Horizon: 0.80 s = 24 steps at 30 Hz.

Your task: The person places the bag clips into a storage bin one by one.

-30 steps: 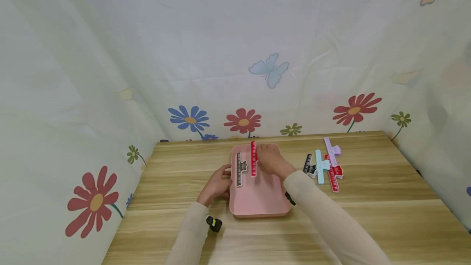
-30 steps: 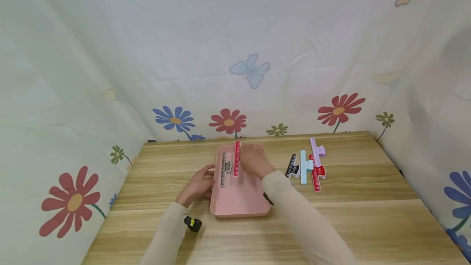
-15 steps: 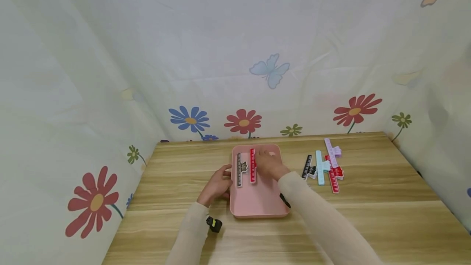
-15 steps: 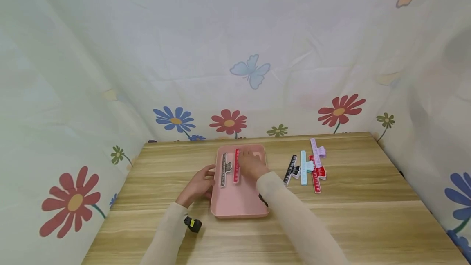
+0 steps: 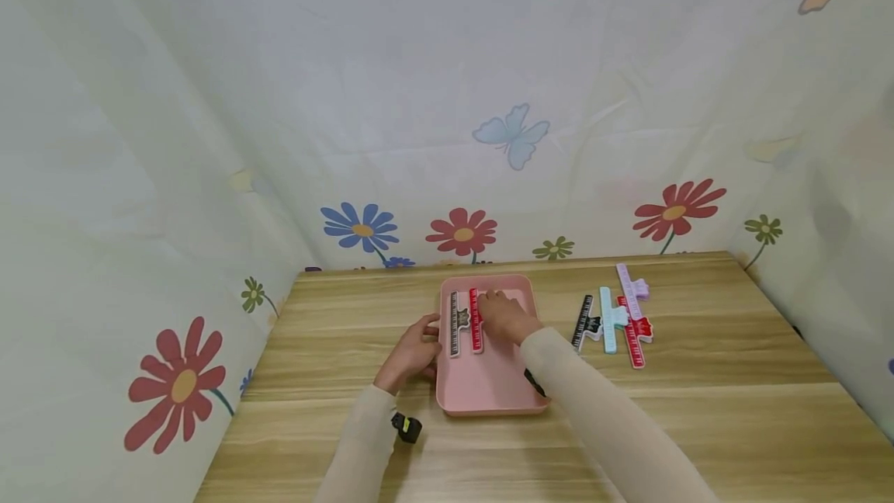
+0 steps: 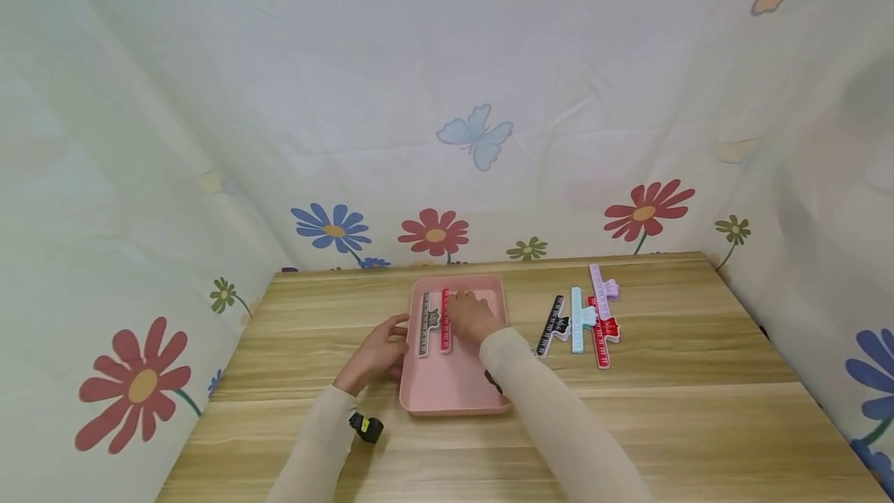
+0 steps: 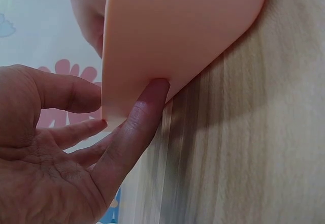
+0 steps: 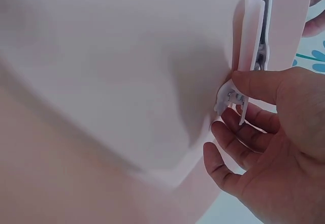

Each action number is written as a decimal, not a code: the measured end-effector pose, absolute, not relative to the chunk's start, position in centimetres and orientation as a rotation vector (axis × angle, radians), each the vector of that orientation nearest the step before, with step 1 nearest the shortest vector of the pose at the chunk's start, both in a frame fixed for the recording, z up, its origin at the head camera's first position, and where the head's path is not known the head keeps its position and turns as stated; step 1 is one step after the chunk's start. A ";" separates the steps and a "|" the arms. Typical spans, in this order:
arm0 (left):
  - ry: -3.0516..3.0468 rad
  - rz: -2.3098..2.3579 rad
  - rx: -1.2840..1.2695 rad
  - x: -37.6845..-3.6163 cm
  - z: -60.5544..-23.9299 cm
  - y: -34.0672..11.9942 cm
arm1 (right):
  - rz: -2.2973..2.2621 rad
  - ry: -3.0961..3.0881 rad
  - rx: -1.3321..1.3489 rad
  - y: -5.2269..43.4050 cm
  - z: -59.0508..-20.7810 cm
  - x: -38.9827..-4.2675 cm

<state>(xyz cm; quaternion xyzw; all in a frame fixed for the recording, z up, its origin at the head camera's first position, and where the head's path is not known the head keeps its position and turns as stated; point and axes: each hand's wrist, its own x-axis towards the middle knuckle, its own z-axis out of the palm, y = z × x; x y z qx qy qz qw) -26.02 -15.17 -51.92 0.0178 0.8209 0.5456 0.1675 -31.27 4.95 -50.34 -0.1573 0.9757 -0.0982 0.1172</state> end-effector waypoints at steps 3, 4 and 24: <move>2.337 1.545 0.050 -26.0 -52.0 -15.2 | -0.291 2.857 -0.455 4.8 -50.4 -31.2; 2.338 1.543 0.051 -26.0 -52.0 -15.2 | -0.286 2.858 -0.450 4.8 -50.5 -31.2; 2.344 1.554 0.035 -26.0 -51.8 -15.1 | -0.321 2.901 -0.507 5.9 -48.4 -30.4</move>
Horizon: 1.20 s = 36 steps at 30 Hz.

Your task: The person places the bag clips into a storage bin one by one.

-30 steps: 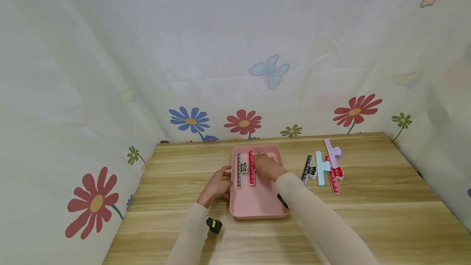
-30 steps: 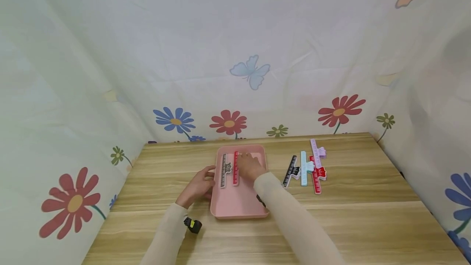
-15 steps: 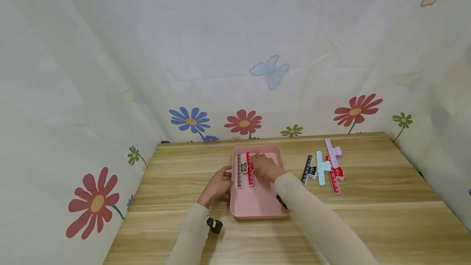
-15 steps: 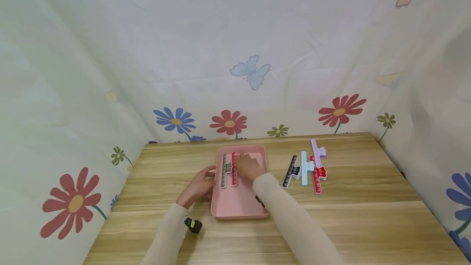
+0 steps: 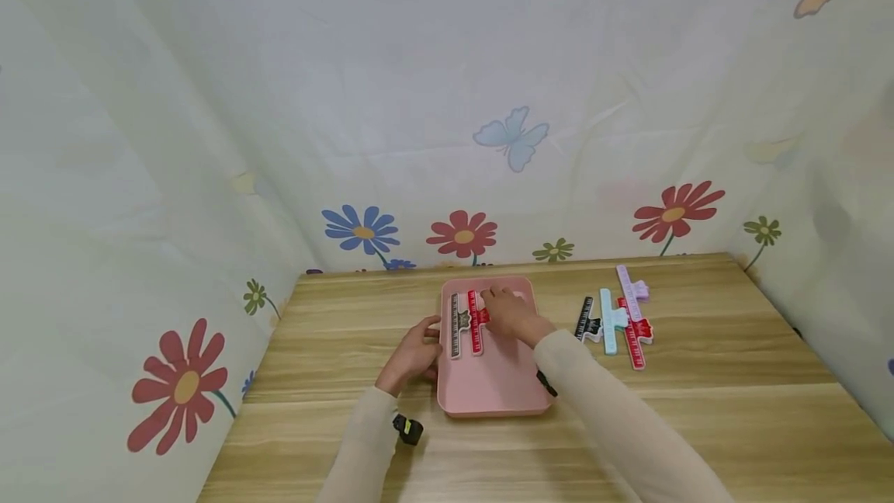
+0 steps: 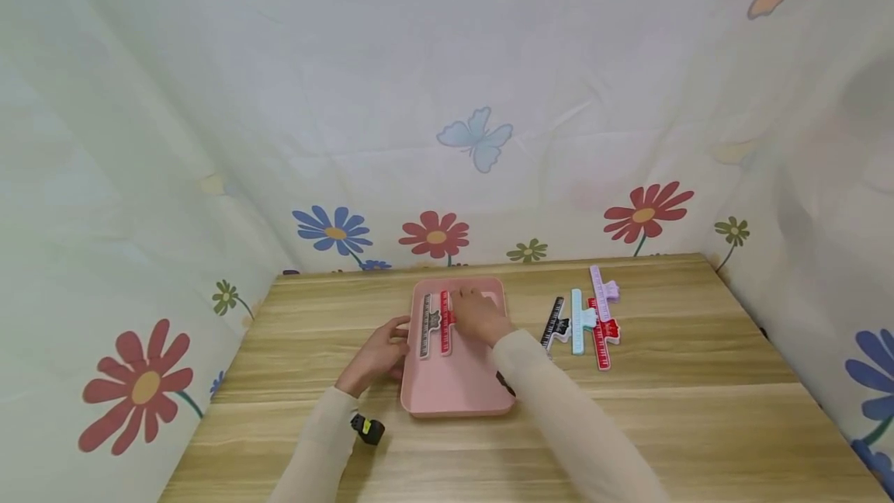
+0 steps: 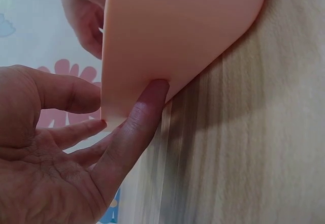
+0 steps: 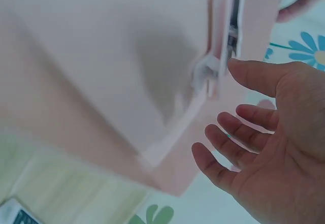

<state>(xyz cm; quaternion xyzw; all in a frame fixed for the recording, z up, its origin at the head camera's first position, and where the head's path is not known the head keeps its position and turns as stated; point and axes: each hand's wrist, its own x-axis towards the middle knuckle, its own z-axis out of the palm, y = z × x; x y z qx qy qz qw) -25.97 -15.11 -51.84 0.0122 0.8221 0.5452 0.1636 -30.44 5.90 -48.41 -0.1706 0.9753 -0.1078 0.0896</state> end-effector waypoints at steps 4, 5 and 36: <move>2.353 1.551 0.041 -26.0 -51.9 -15.0 | -0.356 2.922 -0.533 6.6 -47.8 -30.3; 2.355 1.550 0.039 -25.9 -52.0 -15.1 | -0.368 2.925 -0.545 6.7 -47.8 -30.2; 2.335 1.585 0.057 -25.9 -52.2 -15.2 | -0.398 3.058 -0.577 11.9 -44.7 -26.1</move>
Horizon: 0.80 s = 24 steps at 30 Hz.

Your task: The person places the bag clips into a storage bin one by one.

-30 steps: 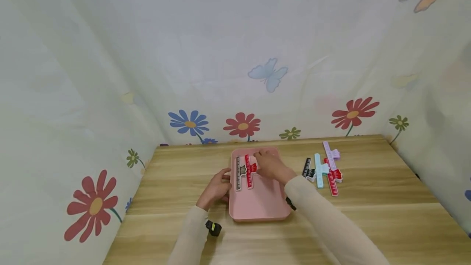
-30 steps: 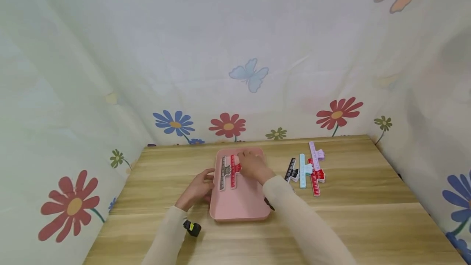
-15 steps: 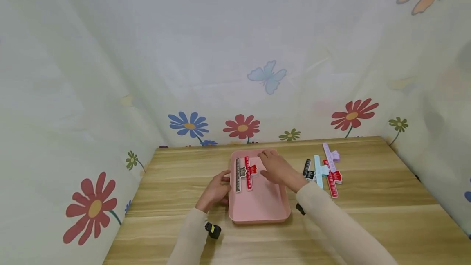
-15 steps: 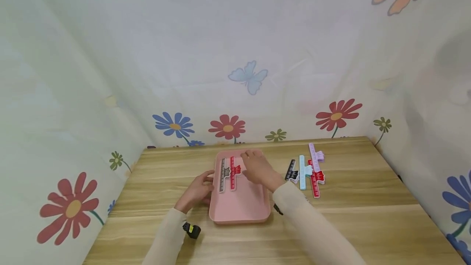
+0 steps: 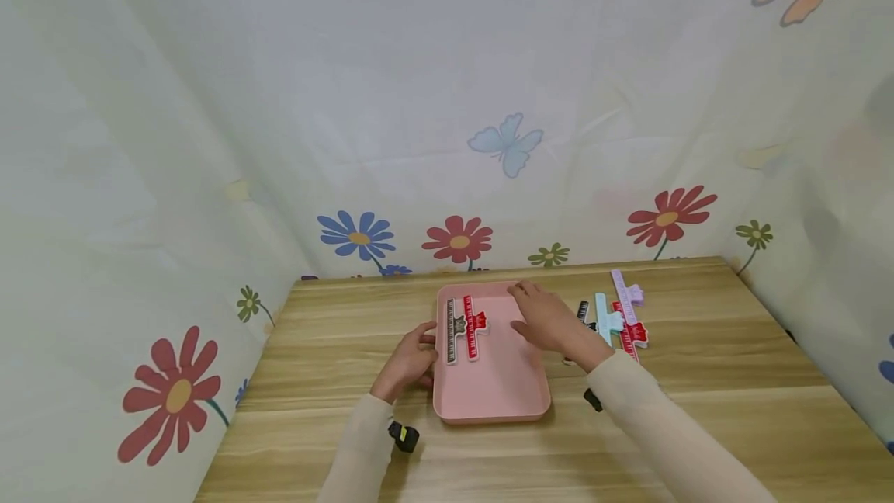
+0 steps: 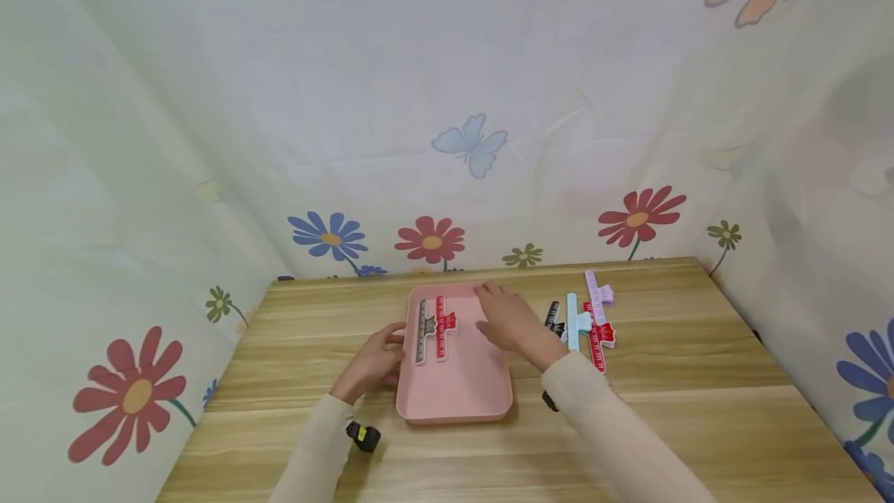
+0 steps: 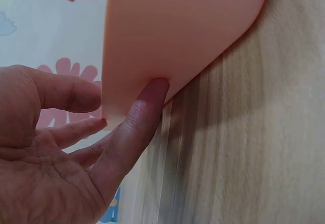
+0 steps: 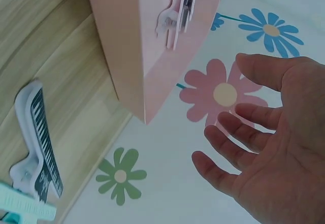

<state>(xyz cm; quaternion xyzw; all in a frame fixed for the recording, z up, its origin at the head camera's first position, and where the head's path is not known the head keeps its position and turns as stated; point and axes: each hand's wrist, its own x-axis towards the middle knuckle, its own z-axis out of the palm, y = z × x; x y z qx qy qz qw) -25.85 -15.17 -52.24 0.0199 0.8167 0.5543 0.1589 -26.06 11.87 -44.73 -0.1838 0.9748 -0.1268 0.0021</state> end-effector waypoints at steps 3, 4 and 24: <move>2.335 1.580 0.059 -25.8 -52.3 -15.3 | -0.391 3.063 -0.564 12.6 -44.8 -25.8; 2.332 1.583 0.058 -25.8 -52.3 -15.3 | -0.389 3.069 -0.567 12.9 -44.8 -25.8; 2.326 1.586 0.050 -25.9 -52.2 -15.3 | -0.386 3.141 -0.491 18.6 -46.7 -25.0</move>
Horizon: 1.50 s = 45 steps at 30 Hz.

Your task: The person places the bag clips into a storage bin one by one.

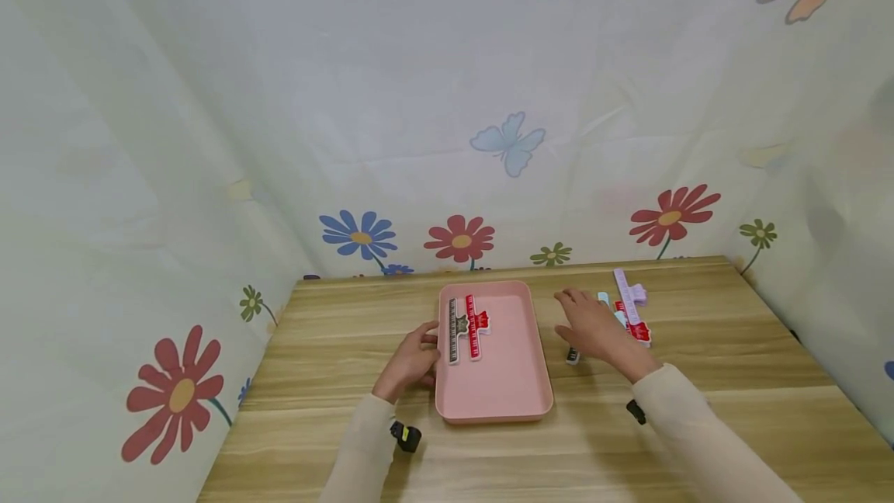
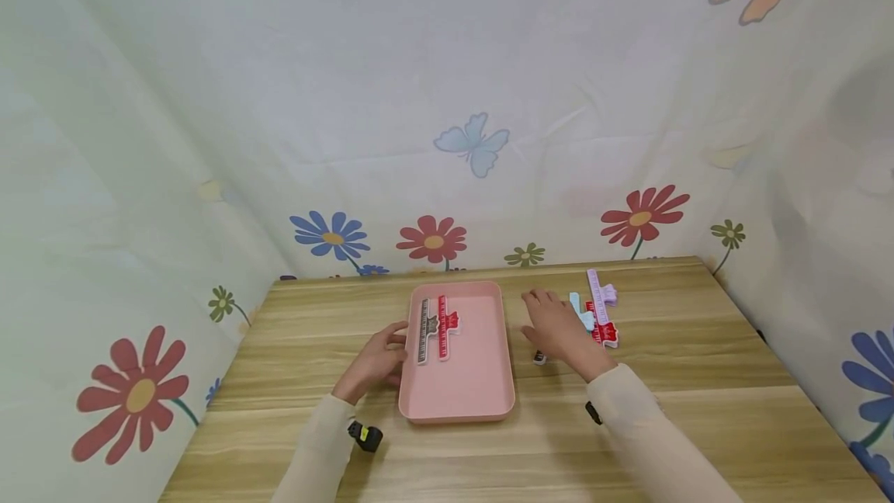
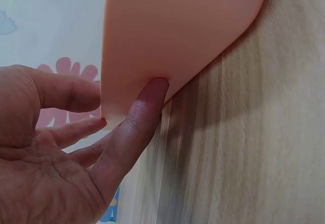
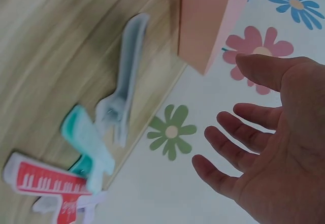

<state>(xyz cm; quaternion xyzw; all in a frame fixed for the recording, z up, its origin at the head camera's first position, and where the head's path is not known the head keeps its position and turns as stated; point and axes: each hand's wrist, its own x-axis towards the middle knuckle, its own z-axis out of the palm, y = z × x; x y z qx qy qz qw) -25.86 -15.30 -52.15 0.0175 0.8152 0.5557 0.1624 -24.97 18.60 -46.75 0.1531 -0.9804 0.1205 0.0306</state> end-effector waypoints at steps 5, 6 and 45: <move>2.329 1.586 0.054 -25.9 -52.0 -15.3 | 0.368 -3.022 0.467 19.6 -47.2 -24.8; 2.330 1.587 0.057 -25.9 -52.0 -15.3 | 0.367 -3.020 0.473 19.8 -47.4 -24.7; 2.338 1.579 0.059 -26.0 -52.5 -15.4 | 0.267 -3.049 0.402 22.0 -50.7 -22.8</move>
